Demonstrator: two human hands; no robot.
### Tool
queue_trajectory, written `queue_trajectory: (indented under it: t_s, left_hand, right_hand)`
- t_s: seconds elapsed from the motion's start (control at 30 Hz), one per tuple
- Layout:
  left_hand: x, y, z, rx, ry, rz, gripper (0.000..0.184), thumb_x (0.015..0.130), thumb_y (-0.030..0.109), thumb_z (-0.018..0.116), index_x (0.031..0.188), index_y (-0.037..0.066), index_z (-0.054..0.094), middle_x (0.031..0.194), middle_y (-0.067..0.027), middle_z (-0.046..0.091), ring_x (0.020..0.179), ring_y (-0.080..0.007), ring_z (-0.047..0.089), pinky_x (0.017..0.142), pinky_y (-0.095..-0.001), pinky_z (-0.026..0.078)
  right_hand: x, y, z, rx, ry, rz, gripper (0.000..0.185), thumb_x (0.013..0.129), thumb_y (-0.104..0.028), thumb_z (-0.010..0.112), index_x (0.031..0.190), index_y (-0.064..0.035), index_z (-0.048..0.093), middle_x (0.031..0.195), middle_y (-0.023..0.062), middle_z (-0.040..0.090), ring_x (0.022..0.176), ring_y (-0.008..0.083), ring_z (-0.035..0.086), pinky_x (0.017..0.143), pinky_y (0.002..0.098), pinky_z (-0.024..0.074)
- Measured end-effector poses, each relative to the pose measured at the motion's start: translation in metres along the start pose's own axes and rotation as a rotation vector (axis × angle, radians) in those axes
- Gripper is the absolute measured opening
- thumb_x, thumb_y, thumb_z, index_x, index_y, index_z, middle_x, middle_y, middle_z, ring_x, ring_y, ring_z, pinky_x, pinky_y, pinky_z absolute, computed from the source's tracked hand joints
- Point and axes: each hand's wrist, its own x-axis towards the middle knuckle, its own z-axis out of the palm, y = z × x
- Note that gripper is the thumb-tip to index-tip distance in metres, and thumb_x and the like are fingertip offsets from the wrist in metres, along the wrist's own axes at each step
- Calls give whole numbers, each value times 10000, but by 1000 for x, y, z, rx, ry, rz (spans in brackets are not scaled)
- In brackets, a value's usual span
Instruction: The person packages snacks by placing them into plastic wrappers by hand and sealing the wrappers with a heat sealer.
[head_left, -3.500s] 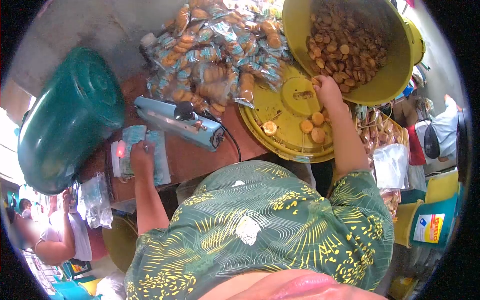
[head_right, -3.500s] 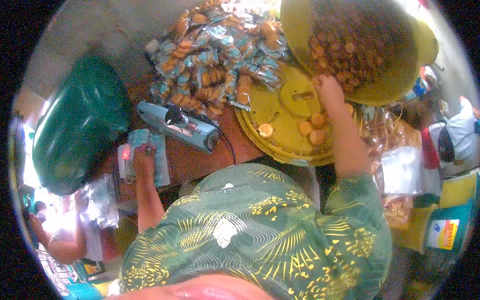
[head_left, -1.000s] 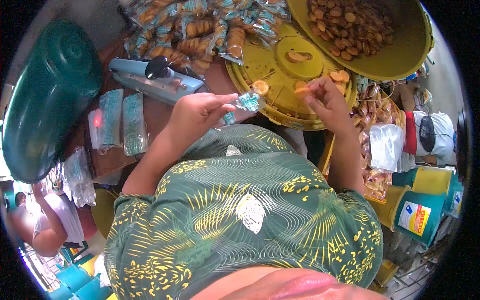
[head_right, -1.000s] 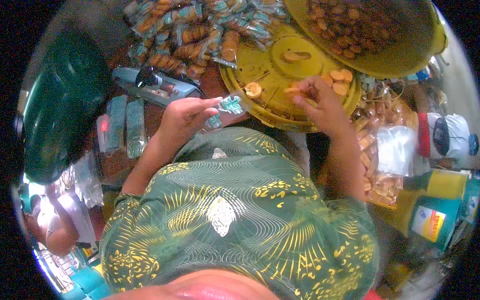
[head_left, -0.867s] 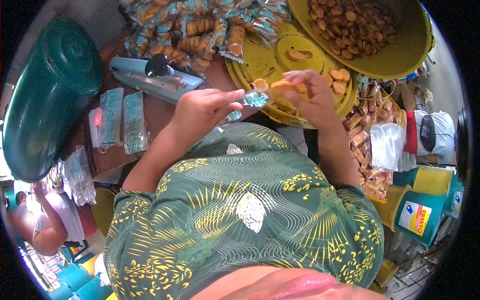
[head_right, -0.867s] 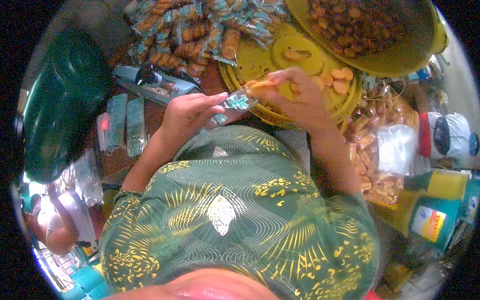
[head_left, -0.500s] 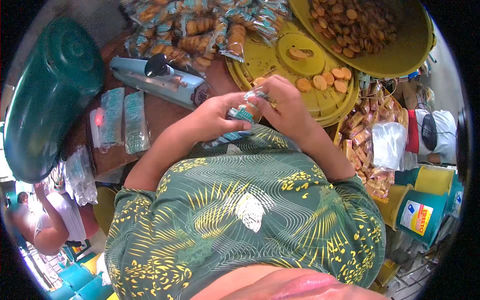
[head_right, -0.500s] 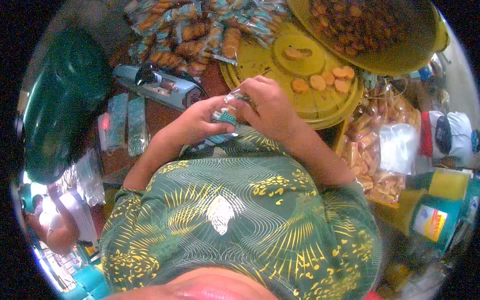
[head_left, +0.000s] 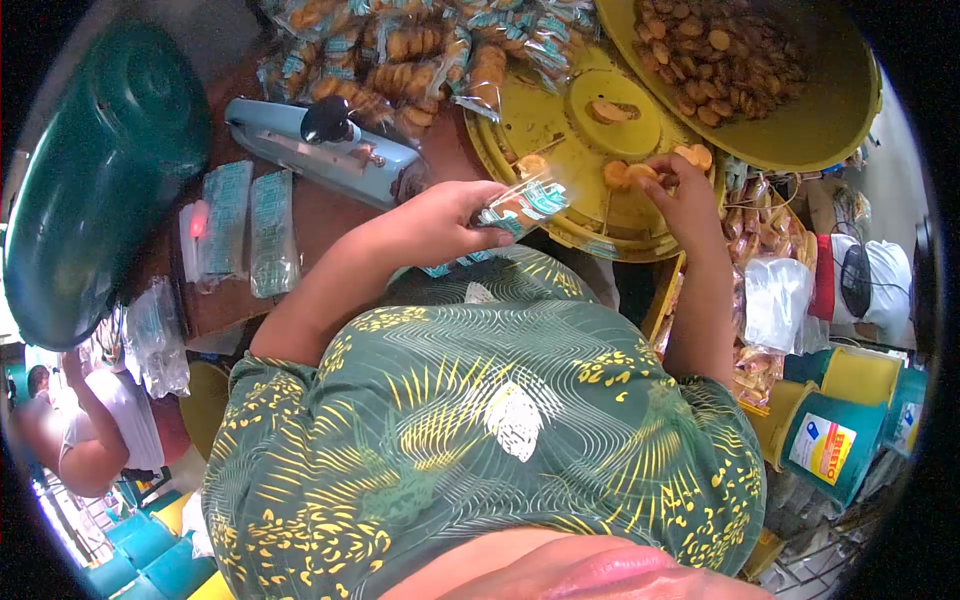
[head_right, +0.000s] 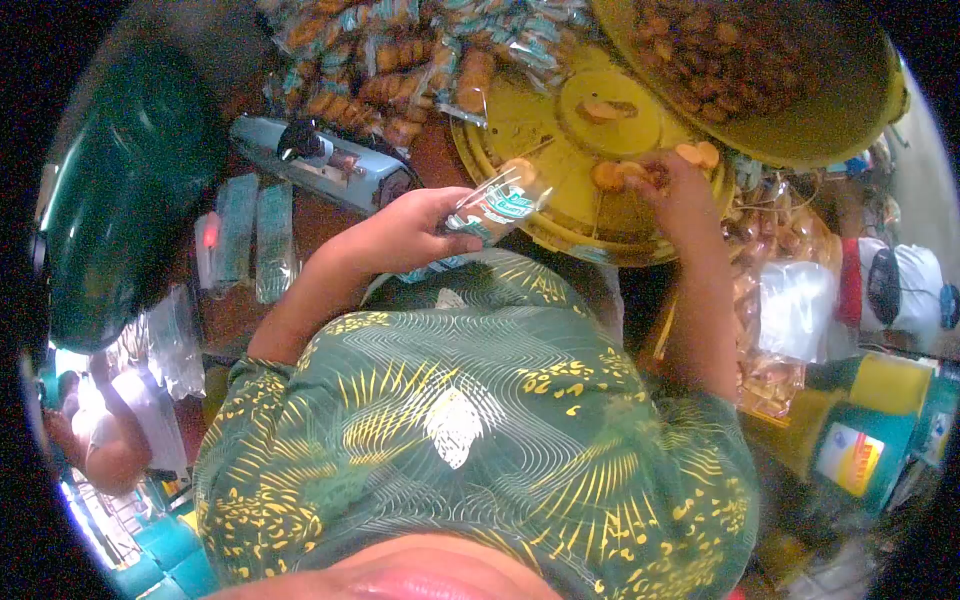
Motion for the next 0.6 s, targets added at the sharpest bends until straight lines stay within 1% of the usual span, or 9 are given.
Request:
queue_trajectory:
  t_s: [0.1,0.2,0.3,0.4,0.5,0.6]
  left_hand:
    - [0,8,1,12,-23,-27,445,881,186,733,1257,1,584,1140,-141,677,1066,-190,632,954,-318,468]
    - [1,18,2,59,-34,-89,464,885,209,736,1267,1,572,1135,-118,676,1048,-177,627,948,-322,471]
    - [0,4,10,-168,-22,-100,504,884,248,749,1279,4,552,1118,-81,669,1028,-144,611,930,-312,478]
    - [-9,10,14,-164,69,-5,497,868,256,762,1247,6,559,1067,-95,669,996,-163,621,889,-314,486]
    - [-9,8,15,-412,56,-110,545,861,252,777,1275,5,525,1109,-58,640,1026,-128,595,912,-293,475]
    - [-5,-3,17,-460,94,-41,564,848,233,796,1284,13,514,1114,-43,630,1027,-114,587,913,-285,475]
  right_hand:
    - [-10,-41,7,430,54,-304,259,813,-174,772,1011,-38,676,994,112,685,973,227,659,854,343,508]
    - [-18,-70,9,433,-92,-598,225,817,-165,766,981,-40,675,976,96,685,959,208,656,861,328,499]
    - [-12,-81,15,507,-329,-577,200,821,-152,760,954,-35,667,970,102,681,973,219,654,870,336,499]
    - [-9,-93,29,429,-152,-637,207,819,-149,760,946,-23,656,955,111,672,968,243,648,865,342,501]
    - [-12,-101,50,535,-153,-766,202,828,-144,752,946,-18,647,948,122,670,968,271,647,866,354,505]
    - [-23,-111,59,586,-70,-734,196,861,-166,726,955,-11,652,959,136,669,968,295,643,869,372,508]
